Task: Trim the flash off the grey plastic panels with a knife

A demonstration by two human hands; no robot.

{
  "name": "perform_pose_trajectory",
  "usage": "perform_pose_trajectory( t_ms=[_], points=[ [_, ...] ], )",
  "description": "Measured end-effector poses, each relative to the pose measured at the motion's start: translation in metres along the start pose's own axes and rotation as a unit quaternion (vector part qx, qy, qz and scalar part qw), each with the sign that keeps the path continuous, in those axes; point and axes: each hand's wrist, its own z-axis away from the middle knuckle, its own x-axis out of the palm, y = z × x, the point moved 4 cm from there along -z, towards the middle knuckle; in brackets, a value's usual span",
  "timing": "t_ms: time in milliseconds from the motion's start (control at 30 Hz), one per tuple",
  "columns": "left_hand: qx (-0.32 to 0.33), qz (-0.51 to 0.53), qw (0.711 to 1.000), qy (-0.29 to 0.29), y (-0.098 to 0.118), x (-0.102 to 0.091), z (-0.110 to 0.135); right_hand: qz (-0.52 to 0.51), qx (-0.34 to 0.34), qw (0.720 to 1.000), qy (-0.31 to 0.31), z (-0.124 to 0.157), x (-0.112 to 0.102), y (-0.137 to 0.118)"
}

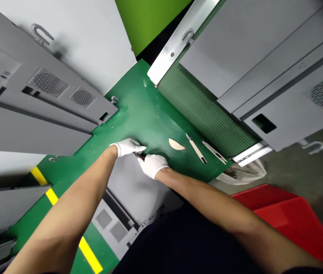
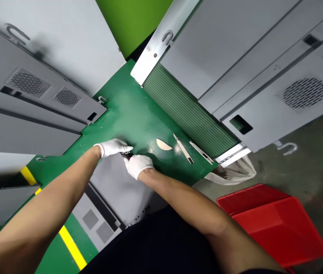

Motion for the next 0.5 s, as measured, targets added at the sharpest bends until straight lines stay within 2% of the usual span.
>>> perform_pose_trajectory(
  t_ms=[100,200,267,333,400,500],
  points=[
    [0.016,-0.109,0.994,-0.025,0.006,-0.002,-0.005,0.004,0.001,1.0,0.013,0.003,0.0,-0.002],
    [0.022,-0.164,0.985,-0.039,0.01,0.004,-0.015,0.001,-0.003,1.0,0.007,0.003,0.0,-0.004],
    [0.022,-0.119,0.992,-0.017,0.01,0.009,-0.017,-0.004,0.004,1.0,-0.008,0.001,0.001,-0.001],
    [0.04,-0.019,0.999,0.01,0.009,0.013,-0.012,-0.012,0.012,0.999,-0.035,-0.003,0.003,0.005],
    [0.075,0.066,0.995,0.022,0.006,0.015,0.002,-0.02,0.003,0.998,-0.053,-0.007,0.005,0.011],
    [0.126,0.115,0.984,0.046,0.002,0.009,0.027,-0.033,0.015,0.997,-0.069,-0.012,0.008,0.021]
  ],
)
